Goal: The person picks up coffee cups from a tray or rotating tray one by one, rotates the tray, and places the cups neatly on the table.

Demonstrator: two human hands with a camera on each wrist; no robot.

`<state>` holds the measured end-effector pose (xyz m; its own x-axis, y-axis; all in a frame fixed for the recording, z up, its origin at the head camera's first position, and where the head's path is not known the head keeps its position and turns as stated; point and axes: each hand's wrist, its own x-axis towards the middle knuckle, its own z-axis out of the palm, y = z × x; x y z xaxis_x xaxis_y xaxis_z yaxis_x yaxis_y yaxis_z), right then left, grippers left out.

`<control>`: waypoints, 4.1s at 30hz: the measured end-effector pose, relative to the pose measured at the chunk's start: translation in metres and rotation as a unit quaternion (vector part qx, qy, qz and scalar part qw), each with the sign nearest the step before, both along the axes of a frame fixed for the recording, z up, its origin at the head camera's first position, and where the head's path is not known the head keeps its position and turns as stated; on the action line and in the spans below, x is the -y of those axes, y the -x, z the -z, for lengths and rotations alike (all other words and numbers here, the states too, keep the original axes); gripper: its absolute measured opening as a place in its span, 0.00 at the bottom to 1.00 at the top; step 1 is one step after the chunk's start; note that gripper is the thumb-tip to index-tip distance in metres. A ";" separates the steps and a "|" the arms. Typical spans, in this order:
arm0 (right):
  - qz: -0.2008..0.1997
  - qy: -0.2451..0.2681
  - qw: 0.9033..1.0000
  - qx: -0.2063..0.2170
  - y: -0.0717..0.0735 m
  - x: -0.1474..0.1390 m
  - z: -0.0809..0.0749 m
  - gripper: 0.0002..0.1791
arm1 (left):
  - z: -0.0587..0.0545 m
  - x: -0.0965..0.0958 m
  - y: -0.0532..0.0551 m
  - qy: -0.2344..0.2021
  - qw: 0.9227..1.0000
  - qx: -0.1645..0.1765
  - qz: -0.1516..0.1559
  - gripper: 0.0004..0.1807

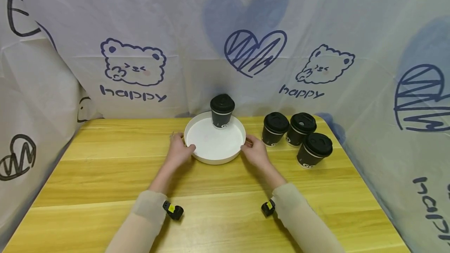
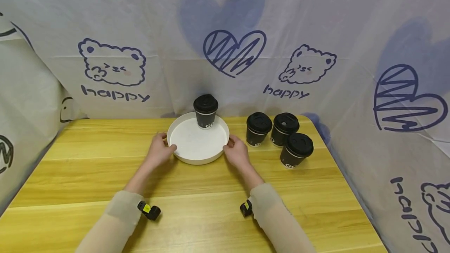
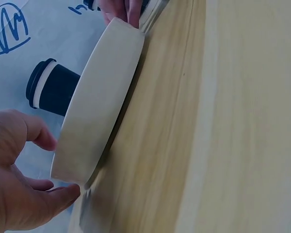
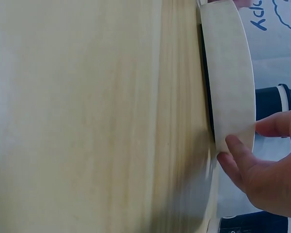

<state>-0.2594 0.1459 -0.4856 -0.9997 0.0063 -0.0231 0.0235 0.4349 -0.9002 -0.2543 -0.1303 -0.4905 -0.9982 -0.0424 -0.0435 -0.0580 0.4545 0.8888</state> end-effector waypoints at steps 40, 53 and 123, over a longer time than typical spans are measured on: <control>-0.004 -0.018 1.000 -0.003 0.028 -0.003 0.003 0.29 | 0.006 0.010 0.023 -0.041 0.999 0.025 0.014 0.37; -0.013 0.005 1.000 0.014 0.012 -0.003 0.001 0.32 | 0.005 0.000 0.008 -0.111 0.994 0.023 -0.007 0.36; 0.003 -0.001 1.000 0.029 0.010 0.004 0.003 0.35 | 0.003 -0.008 -0.010 -0.145 0.989 0.010 -0.035 0.39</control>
